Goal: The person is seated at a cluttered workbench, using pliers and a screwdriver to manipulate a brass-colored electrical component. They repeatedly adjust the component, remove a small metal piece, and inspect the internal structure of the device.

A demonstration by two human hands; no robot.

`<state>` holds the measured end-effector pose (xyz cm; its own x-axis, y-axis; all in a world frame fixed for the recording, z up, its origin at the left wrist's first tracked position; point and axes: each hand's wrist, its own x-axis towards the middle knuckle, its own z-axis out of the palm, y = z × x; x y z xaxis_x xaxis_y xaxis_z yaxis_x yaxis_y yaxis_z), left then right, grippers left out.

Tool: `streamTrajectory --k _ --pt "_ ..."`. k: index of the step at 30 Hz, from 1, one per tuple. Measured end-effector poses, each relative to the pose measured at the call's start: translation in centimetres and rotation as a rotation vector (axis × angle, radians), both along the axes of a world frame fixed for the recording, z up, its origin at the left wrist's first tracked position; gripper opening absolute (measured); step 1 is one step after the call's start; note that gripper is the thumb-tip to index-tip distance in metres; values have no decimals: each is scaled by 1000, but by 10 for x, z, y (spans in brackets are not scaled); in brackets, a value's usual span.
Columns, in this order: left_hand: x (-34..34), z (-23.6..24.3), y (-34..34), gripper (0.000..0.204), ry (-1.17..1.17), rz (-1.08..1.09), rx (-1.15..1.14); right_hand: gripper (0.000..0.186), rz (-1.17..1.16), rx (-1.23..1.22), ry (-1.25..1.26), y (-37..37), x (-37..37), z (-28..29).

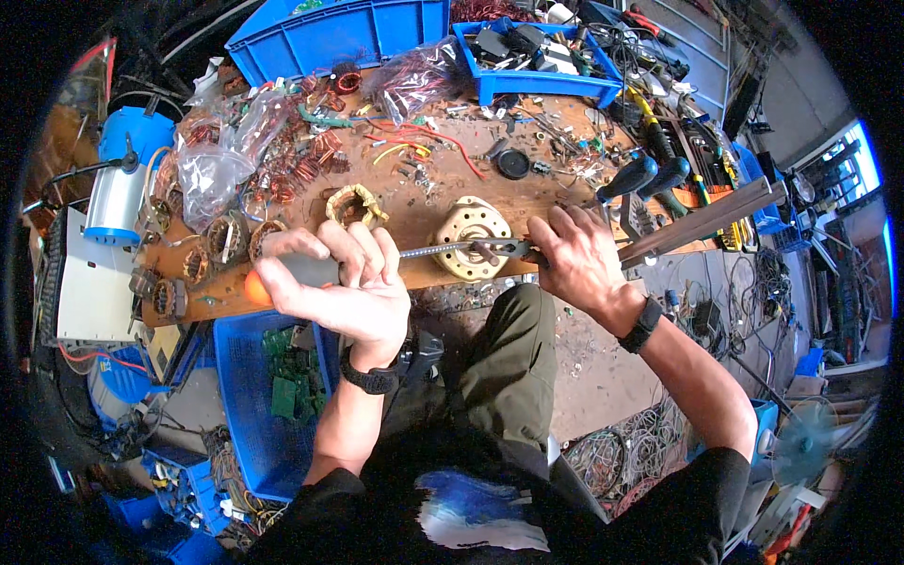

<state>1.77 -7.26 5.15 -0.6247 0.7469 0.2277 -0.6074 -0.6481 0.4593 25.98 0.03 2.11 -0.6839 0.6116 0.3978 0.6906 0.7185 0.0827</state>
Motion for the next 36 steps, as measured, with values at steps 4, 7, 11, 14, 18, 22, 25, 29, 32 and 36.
streamTrajectory --k 4,7,11,14,18,22,25,29,32,36 --pt "3 3 -7 37 360 -62 114 37 -20 -32 -36 0 5 -2" --pt "-4 -12 -14 28 728 -83 480 39 -18 -42 -55 -2 1 2" --pt "5 -19 -19 39 1089 -28 699 39 -41 -63 -46 -4 3 2" --pt "29 -31 -25 44 1246 130 842 37 -59 -15 -35 -5 2 -3" --pt "42 -41 -33 17 1375 159 808 34 -59 -18 -38 -9 -5 4" --pt "29 -39 -34 54 1304 151 782 31 -76 -48 -26 -11 -5 4" --pt "9 -30 -50 56 1274 237 670 30 -71 -57 -7 -11 -6 4" --pt "-14 -36 -47 58 1095 244 489 30 -67 -51 1 -9 -4 3" --pt "-19 -53 -43 62 593 173 445 32 -47 -54 3 -8 -4 1" --pt "-29 -40 -44 62 490 146 453 36 -32 -63 1 -12 -13 7"
